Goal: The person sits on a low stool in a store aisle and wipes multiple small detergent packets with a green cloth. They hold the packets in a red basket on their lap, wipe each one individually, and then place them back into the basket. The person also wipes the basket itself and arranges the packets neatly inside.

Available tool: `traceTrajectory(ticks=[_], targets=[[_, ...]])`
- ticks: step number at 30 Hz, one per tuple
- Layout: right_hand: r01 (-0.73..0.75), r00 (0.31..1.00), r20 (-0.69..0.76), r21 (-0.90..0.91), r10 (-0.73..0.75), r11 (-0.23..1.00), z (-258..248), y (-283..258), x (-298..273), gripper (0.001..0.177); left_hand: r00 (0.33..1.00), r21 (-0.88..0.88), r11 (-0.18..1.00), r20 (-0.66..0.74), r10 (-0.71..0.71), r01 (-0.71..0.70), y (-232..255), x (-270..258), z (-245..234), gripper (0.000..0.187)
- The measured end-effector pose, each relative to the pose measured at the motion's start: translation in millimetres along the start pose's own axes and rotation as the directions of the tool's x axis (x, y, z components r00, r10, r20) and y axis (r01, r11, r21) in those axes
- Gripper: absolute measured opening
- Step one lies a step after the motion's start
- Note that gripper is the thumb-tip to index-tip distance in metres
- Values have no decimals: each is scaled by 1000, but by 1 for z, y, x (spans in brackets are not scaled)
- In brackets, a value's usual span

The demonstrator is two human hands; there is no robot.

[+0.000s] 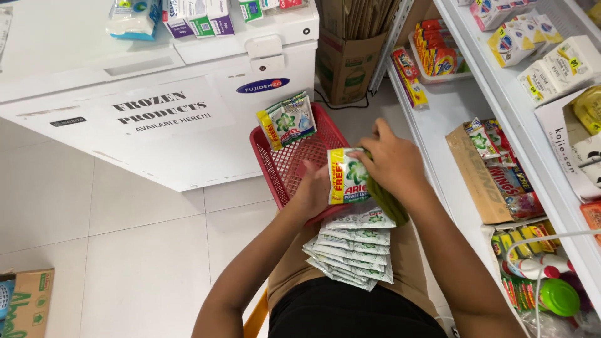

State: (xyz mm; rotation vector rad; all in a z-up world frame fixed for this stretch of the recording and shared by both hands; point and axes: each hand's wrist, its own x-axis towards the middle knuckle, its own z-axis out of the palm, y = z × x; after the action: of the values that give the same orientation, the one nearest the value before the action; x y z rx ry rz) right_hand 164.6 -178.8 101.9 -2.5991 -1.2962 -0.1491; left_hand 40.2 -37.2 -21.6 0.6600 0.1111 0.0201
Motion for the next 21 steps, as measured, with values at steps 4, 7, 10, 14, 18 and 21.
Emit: traceTrajectory(ticks=[4, 7, 10, 14, 18, 21], targets=[[-29, 985, -136, 468, 105, 883, 23, -3, 19, 21, 994, -28, 999, -101, 36, -39, -19, 10, -19, 47], [31, 888, -320, 757, 330, 652, 32, -18, 14, 10, 978, -79, 997, -207, 8, -25, -16, 6, -11, 37], [270, 906, -422, 643, 37, 717, 62, -39, -5, 30, 978, -187, 982, -206, -45, 6, -19, 5, -13, 44], [444, 758, -474, -129, -448, 887, 88, -41, -8, 47, 973, -282, 956, -188, -136, 79, -35, 17, -39, 45], [303, 832, -528, 177, -169, 937, 75, -12, 13, 52, 991, -306, 949, -86, -107, 76, -12, 9, -13, 58], [313, 837, -509, 148, -200, 938, 82, -27, -1, 50, 994, -336, 940, -67, -86, 59, -9, 8, -3, 53]])
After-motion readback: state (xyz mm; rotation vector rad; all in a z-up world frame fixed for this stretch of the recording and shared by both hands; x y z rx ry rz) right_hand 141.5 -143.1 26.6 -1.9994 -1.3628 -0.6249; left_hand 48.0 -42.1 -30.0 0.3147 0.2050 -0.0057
